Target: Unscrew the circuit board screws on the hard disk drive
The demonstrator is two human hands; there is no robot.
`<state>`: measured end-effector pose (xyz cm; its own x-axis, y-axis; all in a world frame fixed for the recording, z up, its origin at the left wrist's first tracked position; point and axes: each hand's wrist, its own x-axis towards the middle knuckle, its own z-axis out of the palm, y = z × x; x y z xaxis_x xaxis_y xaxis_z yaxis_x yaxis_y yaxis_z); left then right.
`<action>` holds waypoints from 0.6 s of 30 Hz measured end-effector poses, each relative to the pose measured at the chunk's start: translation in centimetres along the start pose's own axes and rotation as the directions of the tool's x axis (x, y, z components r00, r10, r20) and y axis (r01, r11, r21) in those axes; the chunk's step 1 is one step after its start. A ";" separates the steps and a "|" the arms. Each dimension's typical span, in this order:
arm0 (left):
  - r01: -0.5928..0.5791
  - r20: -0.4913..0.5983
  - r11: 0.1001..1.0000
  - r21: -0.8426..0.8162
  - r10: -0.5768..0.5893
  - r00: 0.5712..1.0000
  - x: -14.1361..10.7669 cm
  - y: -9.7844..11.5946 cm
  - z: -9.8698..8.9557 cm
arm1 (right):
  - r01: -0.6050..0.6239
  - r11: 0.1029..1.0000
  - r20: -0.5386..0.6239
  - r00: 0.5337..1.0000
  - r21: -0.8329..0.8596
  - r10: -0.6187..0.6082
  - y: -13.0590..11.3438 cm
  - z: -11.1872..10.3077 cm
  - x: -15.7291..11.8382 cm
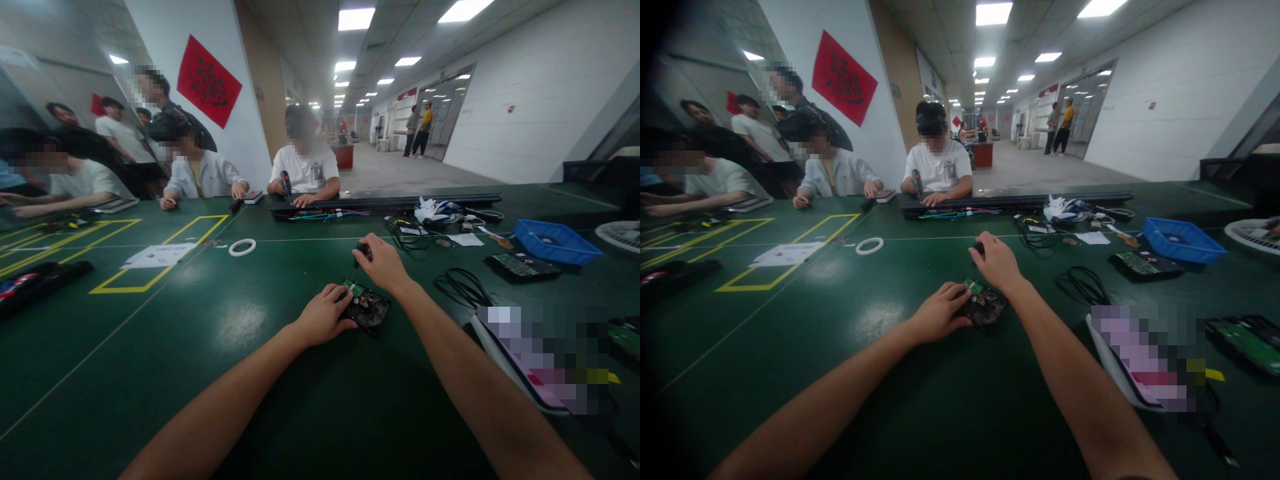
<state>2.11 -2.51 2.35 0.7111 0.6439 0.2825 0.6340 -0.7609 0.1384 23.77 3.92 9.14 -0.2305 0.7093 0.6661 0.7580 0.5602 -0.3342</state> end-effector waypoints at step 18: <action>0.101 -0.018 0.991 0.087 -0.100 0.995 0.8 3.2 -1.9 | 0.007 0.999 0.008 1.000 -0.036 -0.007 -0.3 -0.2 0.2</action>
<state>4.08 -4.57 4.82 0.6383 0.7154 0.2843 0.7269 -0.6817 0.0831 23.66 3.81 9.50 -0.2409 0.7090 0.6628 0.7780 0.5494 -0.3050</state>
